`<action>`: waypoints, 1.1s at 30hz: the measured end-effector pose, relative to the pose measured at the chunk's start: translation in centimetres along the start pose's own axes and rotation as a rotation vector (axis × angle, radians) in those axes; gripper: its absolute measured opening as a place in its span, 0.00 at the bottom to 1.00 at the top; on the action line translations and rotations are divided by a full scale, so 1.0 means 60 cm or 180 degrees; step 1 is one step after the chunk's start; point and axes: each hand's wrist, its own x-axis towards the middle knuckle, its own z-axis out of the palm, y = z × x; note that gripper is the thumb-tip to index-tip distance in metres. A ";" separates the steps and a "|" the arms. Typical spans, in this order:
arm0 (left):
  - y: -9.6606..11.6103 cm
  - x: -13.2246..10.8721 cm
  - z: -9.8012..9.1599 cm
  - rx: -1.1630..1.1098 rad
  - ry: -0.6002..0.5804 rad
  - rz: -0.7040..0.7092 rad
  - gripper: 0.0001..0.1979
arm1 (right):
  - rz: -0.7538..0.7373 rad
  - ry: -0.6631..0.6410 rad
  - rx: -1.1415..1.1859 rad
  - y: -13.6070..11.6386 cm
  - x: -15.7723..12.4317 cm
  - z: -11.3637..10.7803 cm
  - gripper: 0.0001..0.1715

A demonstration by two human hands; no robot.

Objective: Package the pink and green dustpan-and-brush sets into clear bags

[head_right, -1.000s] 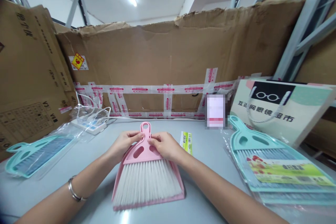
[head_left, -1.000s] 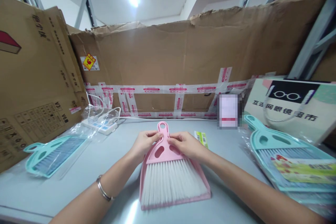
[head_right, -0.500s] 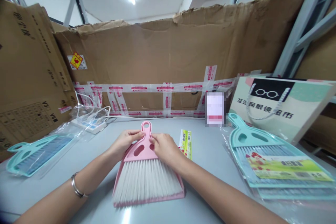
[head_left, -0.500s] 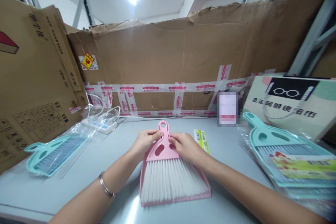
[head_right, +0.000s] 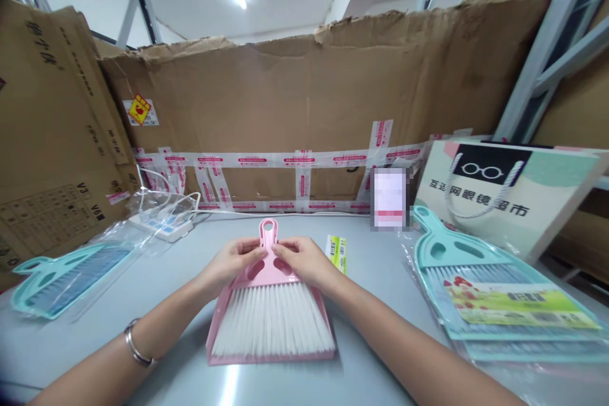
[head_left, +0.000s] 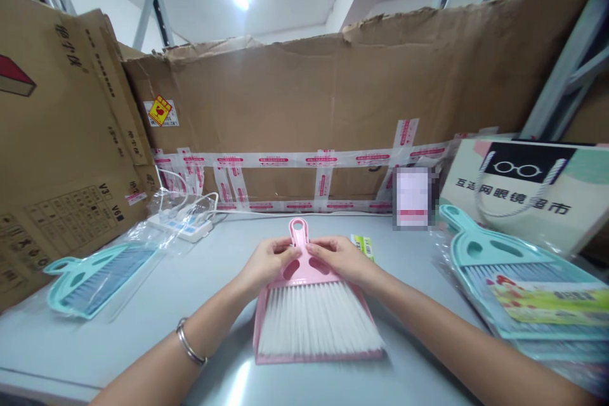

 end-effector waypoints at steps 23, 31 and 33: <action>0.000 0.000 0.002 0.0357 -0.0089 0.0169 0.15 | 0.0331 0.0732 -0.0196 -0.014 0.005 0.008 0.19; 0.009 -0.002 -0.004 0.0225 -0.0129 0.0180 0.16 | 0.0126 0.0500 0.0200 -0.010 0.001 0.002 0.21; 0.015 -0.009 -0.007 0.0013 -0.0299 0.0098 0.19 | 0.0100 0.0475 0.0237 -0.013 -0.001 0.001 0.22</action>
